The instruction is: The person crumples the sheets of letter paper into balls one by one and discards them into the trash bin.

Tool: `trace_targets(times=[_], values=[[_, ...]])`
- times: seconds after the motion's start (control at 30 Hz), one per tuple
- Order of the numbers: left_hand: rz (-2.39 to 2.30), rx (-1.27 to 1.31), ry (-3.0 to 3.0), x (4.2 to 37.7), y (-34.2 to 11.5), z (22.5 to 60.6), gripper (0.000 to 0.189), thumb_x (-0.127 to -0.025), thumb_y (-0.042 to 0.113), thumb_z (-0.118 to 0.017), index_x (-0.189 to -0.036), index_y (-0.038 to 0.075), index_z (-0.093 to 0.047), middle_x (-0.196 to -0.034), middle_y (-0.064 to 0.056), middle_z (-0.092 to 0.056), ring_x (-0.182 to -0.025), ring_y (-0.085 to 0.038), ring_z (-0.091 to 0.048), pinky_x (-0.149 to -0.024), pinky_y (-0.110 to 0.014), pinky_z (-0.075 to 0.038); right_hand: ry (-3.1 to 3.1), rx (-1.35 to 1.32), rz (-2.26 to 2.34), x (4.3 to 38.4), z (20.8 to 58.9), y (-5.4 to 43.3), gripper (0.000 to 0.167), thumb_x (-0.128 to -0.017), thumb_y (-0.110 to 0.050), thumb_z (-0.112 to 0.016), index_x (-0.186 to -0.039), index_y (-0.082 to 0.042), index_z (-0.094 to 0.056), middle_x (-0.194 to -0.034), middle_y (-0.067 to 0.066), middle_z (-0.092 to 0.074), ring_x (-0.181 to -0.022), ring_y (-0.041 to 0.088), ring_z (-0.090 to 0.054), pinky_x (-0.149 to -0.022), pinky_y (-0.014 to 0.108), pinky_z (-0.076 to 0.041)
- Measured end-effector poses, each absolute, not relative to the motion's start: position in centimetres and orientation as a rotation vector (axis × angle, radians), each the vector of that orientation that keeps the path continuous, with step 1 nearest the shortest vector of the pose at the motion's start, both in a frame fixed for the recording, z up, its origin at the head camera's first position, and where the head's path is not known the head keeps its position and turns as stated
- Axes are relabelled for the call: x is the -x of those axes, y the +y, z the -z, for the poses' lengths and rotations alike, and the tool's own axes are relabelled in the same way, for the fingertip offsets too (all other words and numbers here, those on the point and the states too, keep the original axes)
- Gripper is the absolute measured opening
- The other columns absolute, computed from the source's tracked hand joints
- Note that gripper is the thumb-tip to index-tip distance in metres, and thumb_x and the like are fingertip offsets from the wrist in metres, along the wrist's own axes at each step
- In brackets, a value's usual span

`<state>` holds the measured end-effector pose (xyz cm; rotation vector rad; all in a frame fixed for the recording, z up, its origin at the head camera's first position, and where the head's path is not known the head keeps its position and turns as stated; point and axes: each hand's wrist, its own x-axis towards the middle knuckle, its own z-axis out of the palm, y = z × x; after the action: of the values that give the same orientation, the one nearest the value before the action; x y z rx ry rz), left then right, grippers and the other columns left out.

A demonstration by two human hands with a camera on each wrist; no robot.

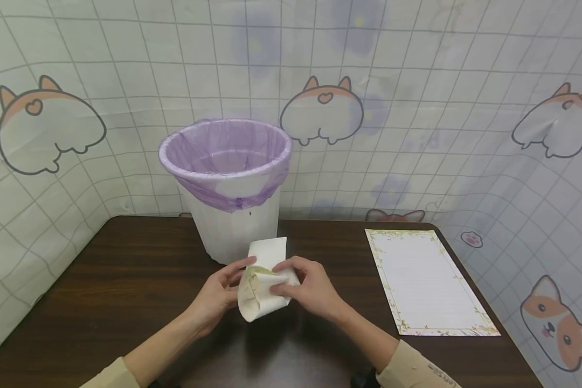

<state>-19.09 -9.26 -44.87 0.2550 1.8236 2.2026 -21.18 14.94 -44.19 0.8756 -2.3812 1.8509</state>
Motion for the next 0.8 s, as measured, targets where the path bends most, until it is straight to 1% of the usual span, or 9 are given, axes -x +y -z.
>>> trace_targets(times=[0.07,0.13,0.23,0.33,0.43,0.57,0.8], values=[[-2.209,-0.265,1.819,19.06,-9.26,44.82,0.069,-0.089,-0.007,-0.069,-0.153,0.003,-0.045,-0.134,-0.019,-0.061,-0.094,-0.019,-0.070,-0.083,-0.036,-0.059,-2.375,-0.838,-1.848,21.23,44.12,14.85,0.024,-0.083,-0.006,-0.086,-0.104,-0.009,-0.074,-0.095,0.006,-0.070,-0.077,0.020,-0.067,-0.064,0.031,-0.057],[-2.214,-0.278,1.800,19.03,-9.30,44.75,0.066,-0.093,-0.002,-0.068,-0.153,0.002,-0.043,-0.135,-0.018,-0.061,-0.099,-0.020,-0.069,-0.085,-0.038,-0.059,-2.367,-0.816,-1.846,21.30,44.08,14.82,0.020,-0.084,-0.006,-0.086,-0.100,-0.007,-0.073,-0.091,0.006,-0.070,-0.074,0.019,-0.066,-0.063,0.030,-0.056],[-2.235,-0.320,1.728,18.95,-9.50,44.59,0.061,-0.099,0.007,-0.065,-0.155,0.004,-0.039,-0.138,-0.019,-0.059,-0.108,-0.022,-0.067,-0.089,-0.040,-0.058,-2.359,-0.802,-1.836,21.44,44.09,14.88,0.018,-0.084,-0.005,-0.085,-0.098,-0.005,-0.073,-0.089,0.007,-0.070,-0.074,0.018,-0.065,-0.062,0.030,-0.056],[-2.257,-0.380,1.646,18.88,-9.77,44.37,0.063,-0.102,0.009,-0.060,-0.158,0.006,-0.032,-0.141,-0.019,-0.057,-0.114,-0.024,-0.064,-0.091,-0.041,-0.056,-2.360,-0.783,-1.835,21.60,44.16,14.98,0.018,-0.084,-0.003,-0.085,-0.097,-0.004,-0.073,-0.089,0.008,-0.070,-0.073,0.018,-0.065,-0.062,0.029,-0.056],[-2.266,-0.438,1.579,18.86,-10.03,44.24,0.070,-0.101,0.007,-0.061,-0.161,0.009,-0.025,-0.143,-0.021,-0.053,-0.116,-0.026,-0.063,-0.095,-0.042,-0.055,-2.354,-0.769,-1.859,21.67,44.14,15.05,0.018,-0.084,-0.002,-0.085,-0.097,-0.002,-0.073,-0.090,0.010,-0.071,-0.074,0.018,-0.065,-0.063,0.029,-0.056],[-2.258,-0.481,1.528,18.93,-10.22,44.33,0.081,-0.099,0.006,-0.067,-0.164,0.012,-0.018,-0.147,-0.021,-0.049,-0.118,-0.027,-0.062,-0.098,-0.044,-0.053,-2.331,-0.763,-1.893,21.68,44.04,15.08,0.018,-0.084,-0.001,-0.084,-0.098,0.000,-0.073,-0.091,0.012,-0.071,-0.074,0.018,-0.065,-0.063,0.029,-0.056],[-2.255,-0.482,1.540,19.17,-10.04,44.84,0.095,-0.092,0.004,-0.077,-0.165,0.014,-0.017,-0.145,-0.015,-0.051,-0.117,-0.025,-0.063,-0.098,-0.039,-0.053,-2.320,-0.740,-1.904,21.64,43.98,14.95,0.017,-0.084,-0.001,-0.084,-0.098,0.000,-0.074,-0.092,0.012,-0.072,-0.076,0.020,-0.068,-0.064,0.032,-0.059]])
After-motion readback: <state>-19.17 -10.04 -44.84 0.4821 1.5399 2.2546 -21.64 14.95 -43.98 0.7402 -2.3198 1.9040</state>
